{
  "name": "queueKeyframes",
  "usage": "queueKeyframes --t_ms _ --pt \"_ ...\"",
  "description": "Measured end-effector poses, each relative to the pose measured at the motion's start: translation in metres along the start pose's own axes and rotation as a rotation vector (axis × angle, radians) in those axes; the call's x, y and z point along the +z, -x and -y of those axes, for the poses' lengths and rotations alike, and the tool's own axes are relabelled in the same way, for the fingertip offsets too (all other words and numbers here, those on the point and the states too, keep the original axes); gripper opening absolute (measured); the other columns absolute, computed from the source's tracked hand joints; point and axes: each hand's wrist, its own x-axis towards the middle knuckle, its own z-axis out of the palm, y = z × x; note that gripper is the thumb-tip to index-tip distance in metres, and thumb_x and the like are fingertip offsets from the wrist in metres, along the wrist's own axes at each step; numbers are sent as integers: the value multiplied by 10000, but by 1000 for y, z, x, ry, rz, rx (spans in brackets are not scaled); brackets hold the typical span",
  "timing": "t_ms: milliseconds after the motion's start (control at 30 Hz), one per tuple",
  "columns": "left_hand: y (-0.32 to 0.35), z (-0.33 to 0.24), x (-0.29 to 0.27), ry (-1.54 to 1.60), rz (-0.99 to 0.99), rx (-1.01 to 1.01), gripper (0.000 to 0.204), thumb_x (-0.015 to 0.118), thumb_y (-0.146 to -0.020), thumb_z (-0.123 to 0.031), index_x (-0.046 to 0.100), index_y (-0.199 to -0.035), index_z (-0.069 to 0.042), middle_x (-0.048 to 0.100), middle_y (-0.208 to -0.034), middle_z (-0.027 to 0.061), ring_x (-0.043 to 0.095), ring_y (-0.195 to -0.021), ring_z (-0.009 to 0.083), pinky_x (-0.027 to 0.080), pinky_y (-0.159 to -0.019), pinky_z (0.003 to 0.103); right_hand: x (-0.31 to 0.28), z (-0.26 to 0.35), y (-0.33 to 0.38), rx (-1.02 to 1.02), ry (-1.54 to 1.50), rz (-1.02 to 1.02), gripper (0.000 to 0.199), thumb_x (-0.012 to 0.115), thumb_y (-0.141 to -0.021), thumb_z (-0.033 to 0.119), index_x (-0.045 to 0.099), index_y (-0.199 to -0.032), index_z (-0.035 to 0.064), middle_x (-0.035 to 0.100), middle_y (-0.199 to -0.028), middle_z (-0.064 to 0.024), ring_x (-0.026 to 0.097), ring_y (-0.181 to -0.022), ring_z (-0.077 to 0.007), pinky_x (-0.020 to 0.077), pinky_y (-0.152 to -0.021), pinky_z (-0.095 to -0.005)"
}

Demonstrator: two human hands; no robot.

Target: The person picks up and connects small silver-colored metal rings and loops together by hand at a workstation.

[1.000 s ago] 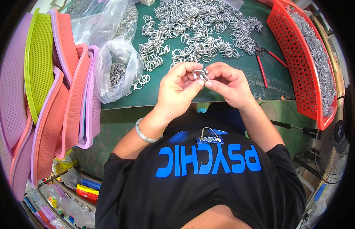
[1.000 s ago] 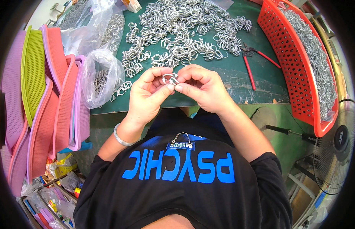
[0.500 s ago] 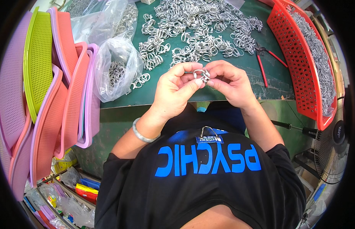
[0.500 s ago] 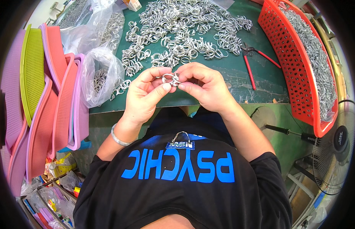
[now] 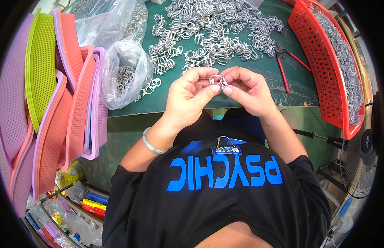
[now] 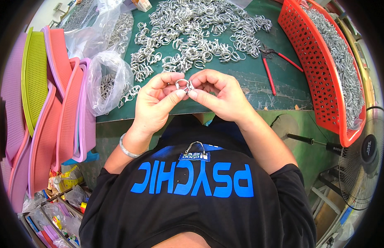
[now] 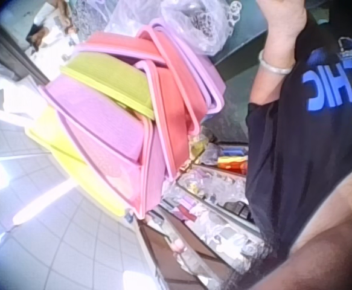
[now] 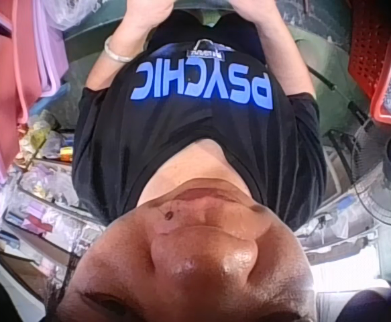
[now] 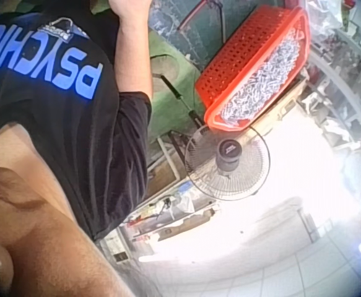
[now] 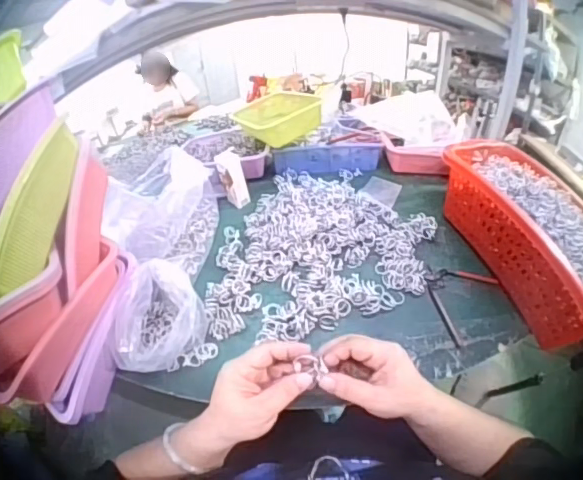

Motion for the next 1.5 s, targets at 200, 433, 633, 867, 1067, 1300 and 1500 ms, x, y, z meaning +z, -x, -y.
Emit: queueKeyframes --t_ms 200,433,633,867,1067,1300,1500 --pt "1 1 2 -90 -5 17 252 579 -801 -4 512 -1042 25 584 -920 72 569 -852 113 471 -760 238 0 0 0 -12 -1 12 87 537 -820 0 528 -894 -44 547 -937 -76 539 -833 -94 450 -706 -204" --pt "-4 -1 -3 -52 -54 -61 226 554 -816 -8 514 -1036 19 582 -910 73 570 -831 124 481 -756 255 1 5 3 -101 236 -33 86 525 -786 -40 557 -858 -6 522 -1030 -95 529 -834 -94 437 -685 -200" --pt "-4 0 -1 115 -74 -128 214 539 -826 -15 511 -1037 11 580 -903 73 572 -838 132 485 -775 271 -2 0 4 -95 313 -46 94 554 -763 -29 569 -848 8 518 -1038 -97 531 -817 -98 432 -661 -205" --pt "-1 2 8 2 -65 1 225 578 -802 -4 512 -1015 23 574 -901 53 553 -814 98 460 -746 223 1 3 4 -63 382 -93 99 584 -742 -11 583 -835 22 515 -1046 -96 514 -772 -104 429 -640 -217" --pt "-5 -1 3 27 -90 -140 206 567 -824 -54 514 -1010 20 577 -864 55 563 -769 104 474 -693 225 1 3 4 -325 611 -32 138 602 -710 -40 582 -828 29 492 -1073 -110 524 -762 -163 444 -640 -254" --pt "-6 -2 -2 45 -41 -258 202 540 -846 -87 511 -1022 8 579 -856 63 576 -757 118 492 -680 245 -2 4 6 -404 660 37 166 622 -695 -51 597 -829 43 482 -1096 -107 519 -769 -169 448 -648 -257" --pt "-5 -3 -1 179 -1 -291 188 468 -879 -86 510 -1043 -4 585 -904 78 600 -794 158 521 -688 272 -7 -2 7 -415 535 -19 178 625 -692 -64 600 -834 41 496 -1075 -98 514 -768 -164 450 -629 -255"
